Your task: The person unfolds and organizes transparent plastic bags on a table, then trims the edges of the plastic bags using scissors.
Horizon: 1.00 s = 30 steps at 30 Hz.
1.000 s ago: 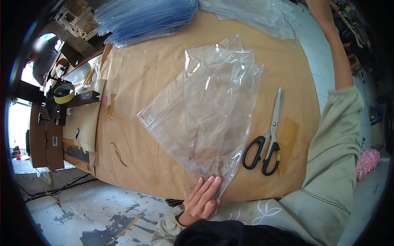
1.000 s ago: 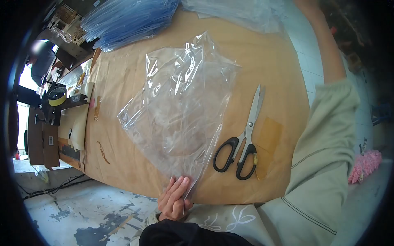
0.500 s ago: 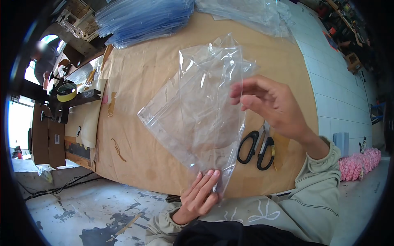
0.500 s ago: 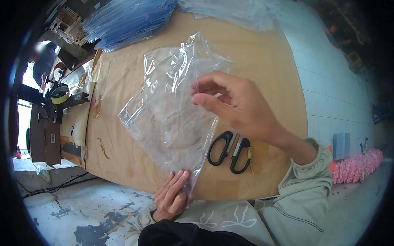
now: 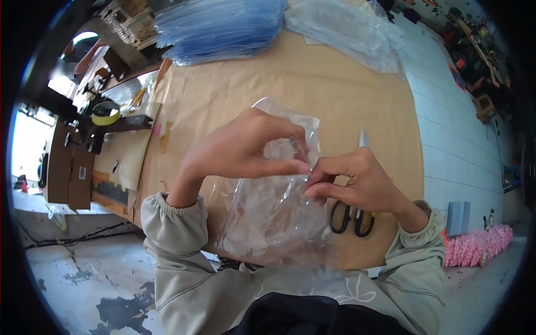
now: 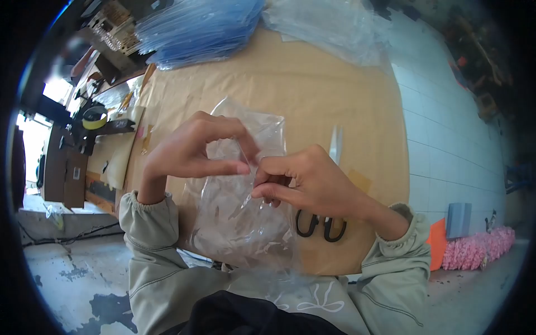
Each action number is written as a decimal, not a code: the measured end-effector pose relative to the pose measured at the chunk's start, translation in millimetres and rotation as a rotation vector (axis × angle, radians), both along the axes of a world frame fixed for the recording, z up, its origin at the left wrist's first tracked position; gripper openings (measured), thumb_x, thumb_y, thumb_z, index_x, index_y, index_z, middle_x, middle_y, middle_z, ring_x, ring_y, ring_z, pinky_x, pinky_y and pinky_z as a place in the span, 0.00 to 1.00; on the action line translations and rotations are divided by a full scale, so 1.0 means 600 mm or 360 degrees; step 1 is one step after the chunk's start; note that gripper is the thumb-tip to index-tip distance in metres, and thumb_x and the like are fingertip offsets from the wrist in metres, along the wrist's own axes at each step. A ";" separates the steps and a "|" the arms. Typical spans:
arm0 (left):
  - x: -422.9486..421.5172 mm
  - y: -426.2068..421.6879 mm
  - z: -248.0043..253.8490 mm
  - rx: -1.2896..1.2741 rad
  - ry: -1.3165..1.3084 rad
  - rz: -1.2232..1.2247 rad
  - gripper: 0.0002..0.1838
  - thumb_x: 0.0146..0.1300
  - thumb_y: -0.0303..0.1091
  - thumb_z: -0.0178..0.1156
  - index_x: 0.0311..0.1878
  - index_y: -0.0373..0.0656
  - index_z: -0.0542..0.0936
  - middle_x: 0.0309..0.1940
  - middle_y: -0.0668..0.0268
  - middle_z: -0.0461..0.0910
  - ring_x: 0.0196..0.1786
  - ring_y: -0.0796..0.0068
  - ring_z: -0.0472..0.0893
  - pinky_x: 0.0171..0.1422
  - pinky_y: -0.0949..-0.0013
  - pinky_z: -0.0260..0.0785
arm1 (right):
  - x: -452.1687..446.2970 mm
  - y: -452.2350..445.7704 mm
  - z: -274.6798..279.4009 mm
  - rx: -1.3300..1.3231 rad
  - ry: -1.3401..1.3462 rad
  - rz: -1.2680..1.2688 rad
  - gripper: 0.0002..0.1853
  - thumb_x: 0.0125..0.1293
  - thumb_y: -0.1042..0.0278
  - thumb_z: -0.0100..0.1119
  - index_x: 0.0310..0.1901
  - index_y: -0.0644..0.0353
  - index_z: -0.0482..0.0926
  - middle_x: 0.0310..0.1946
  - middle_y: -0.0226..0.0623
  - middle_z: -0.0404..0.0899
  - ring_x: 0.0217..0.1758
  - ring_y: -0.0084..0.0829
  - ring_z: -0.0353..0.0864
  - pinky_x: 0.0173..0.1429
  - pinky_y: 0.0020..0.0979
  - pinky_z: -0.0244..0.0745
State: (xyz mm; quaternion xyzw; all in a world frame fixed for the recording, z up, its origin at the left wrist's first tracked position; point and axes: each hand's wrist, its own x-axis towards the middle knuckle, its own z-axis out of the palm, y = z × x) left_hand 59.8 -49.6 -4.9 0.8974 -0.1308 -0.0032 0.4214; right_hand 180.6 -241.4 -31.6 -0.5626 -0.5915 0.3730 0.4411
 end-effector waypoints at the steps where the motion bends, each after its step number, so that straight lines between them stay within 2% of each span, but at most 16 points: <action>1: 0.009 0.007 -0.004 -0.0042 0.0023 0.0019 0.10 0.55 0.34 0.66 0.34 0.36 0.79 0.32 0.61 0.82 0.37 0.67 0.81 0.43 0.68 0.71 | 0.006 -0.005 0.008 -0.0042 -0.0095 -0.0057 0.05 0.60 0.73 0.61 0.31 0.65 0.78 0.20 0.32 0.78 0.21 0.20 0.78 0.27 0.22 0.71; 3: 0.016 0.014 -0.018 -0.0146 0.0111 0.0075 0.08 0.57 0.33 0.65 0.32 0.37 0.80 0.27 0.64 0.81 0.31 0.72 0.80 0.38 0.71 0.70 | 0.011 -0.013 0.005 -0.0051 -0.0214 -0.0163 0.06 0.59 0.73 0.63 0.29 0.66 0.77 0.18 0.31 0.77 0.19 0.19 0.75 0.25 0.23 0.69; 4: 0.017 0.016 -0.023 -0.0207 0.0003 0.0066 0.07 0.58 0.31 0.64 0.33 0.38 0.80 0.27 0.64 0.81 0.30 0.74 0.79 0.37 0.72 0.69 | 0.013 -0.011 0.001 0.0008 -0.0261 -0.0211 0.07 0.59 0.73 0.63 0.28 0.65 0.76 0.18 0.31 0.76 0.19 0.19 0.74 0.24 0.23 0.67; 8: 0.016 0.012 -0.017 -0.0394 0.0142 0.0247 0.06 0.59 0.31 0.63 0.34 0.37 0.80 0.26 0.66 0.80 0.30 0.78 0.78 0.36 0.74 0.68 | 0.013 -0.008 -0.003 0.0082 -0.0332 -0.0351 0.09 0.59 0.71 0.64 0.26 0.65 0.74 0.16 0.32 0.73 0.16 0.23 0.72 0.22 0.25 0.66; 11: 0.017 0.017 -0.009 -0.0481 0.0244 0.0408 0.06 0.60 0.30 0.61 0.35 0.37 0.80 0.28 0.68 0.79 0.30 0.81 0.78 0.36 0.75 0.67 | 0.012 -0.031 -0.003 0.0206 -0.0701 -0.0533 0.12 0.57 0.65 0.65 0.32 0.63 0.72 0.21 0.37 0.71 0.23 0.34 0.72 0.27 0.33 0.66; 14: 0.010 0.040 -0.002 -0.0482 0.0252 0.0547 0.05 0.60 0.29 0.61 0.35 0.37 0.80 0.30 0.68 0.79 0.30 0.82 0.77 0.37 0.76 0.66 | -0.015 -0.089 -0.007 -0.0215 -0.1338 -0.0936 0.16 0.53 0.66 0.67 0.39 0.63 0.73 0.29 0.41 0.71 0.31 0.37 0.74 0.32 0.35 0.69; 17: 0.010 0.053 -0.005 -0.0558 0.0281 0.0552 0.06 0.60 0.29 0.61 0.36 0.37 0.80 0.30 0.68 0.79 0.31 0.81 0.77 0.37 0.77 0.66 | -0.048 -0.139 -0.030 -0.0764 -0.1610 -0.0921 0.23 0.50 0.67 0.68 0.47 0.62 0.71 0.36 0.44 0.69 0.38 0.40 0.72 0.37 0.36 0.70; 20: 0.018 0.056 -0.011 -0.0693 0.0285 0.0454 0.07 0.60 0.30 0.61 0.36 0.36 0.79 0.30 0.66 0.79 0.31 0.79 0.78 0.39 0.76 0.68 | -0.064 -0.157 -0.034 -0.0839 -0.1530 -0.1017 0.29 0.50 0.67 0.68 0.54 0.63 0.69 0.38 0.44 0.69 0.41 0.41 0.71 0.40 0.38 0.70; 23: 0.018 0.060 -0.019 -0.0772 0.0233 0.0410 0.08 0.60 0.32 0.62 0.36 0.35 0.79 0.31 0.64 0.78 0.32 0.77 0.79 0.40 0.74 0.69 | -0.062 -0.173 -0.038 -0.0959 -0.1425 -0.1081 0.34 0.52 0.70 0.67 0.61 0.63 0.65 0.36 0.41 0.69 0.40 0.36 0.71 0.41 0.35 0.71; 26: 0.014 0.062 -0.025 -0.0831 0.0185 0.0379 0.09 0.61 0.32 0.62 0.36 0.34 0.79 0.31 0.63 0.78 0.32 0.75 0.79 0.40 0.73 0.71 | 0.019 -0.196 -0.036 -0.0936 0.0276 -0.0943 0.37 0.54 0.75 0.65 0.66 0.61 0.59 0.35 0.35 0.68 0.39 0.28 0.70 0.43 0.31 0.70; 29: 0.012 0.063 -0.020 -0.0880 0.0201 0.0335 0.09 0.61 0.32 0.61 0.36 0.34 0.78 0.31 0.62 0.79 0.34 0.75 0.79 0.39 0.72 0.72 | 0.041 -0.165 -0.034 -0.0602 0.1117 -0.0656 0.33 0.53 0.70 0.68 0.60 0.64 0.64 0.34 0.30 0.67 0.38 0.22 0.67 0.43 0.27 0.67; 30: 0.012 0.064 -0.019 -0.0903 0.0212 0.0317 0.09 0.61 0.32 0.61 0.36 0.34 0.78 0.31 0.62 0.79 0.34 0.74 0.79 0.39 0.72 0.72 | 0.043 -0.152 -0.041 -0.0500 0.1261 -0.0545 0.33 0.52 0.66 0.69 0.57 0.64 0.65 0.34 0.29 0.66 0.37 0.21 0.67 0.43 0.26 0.67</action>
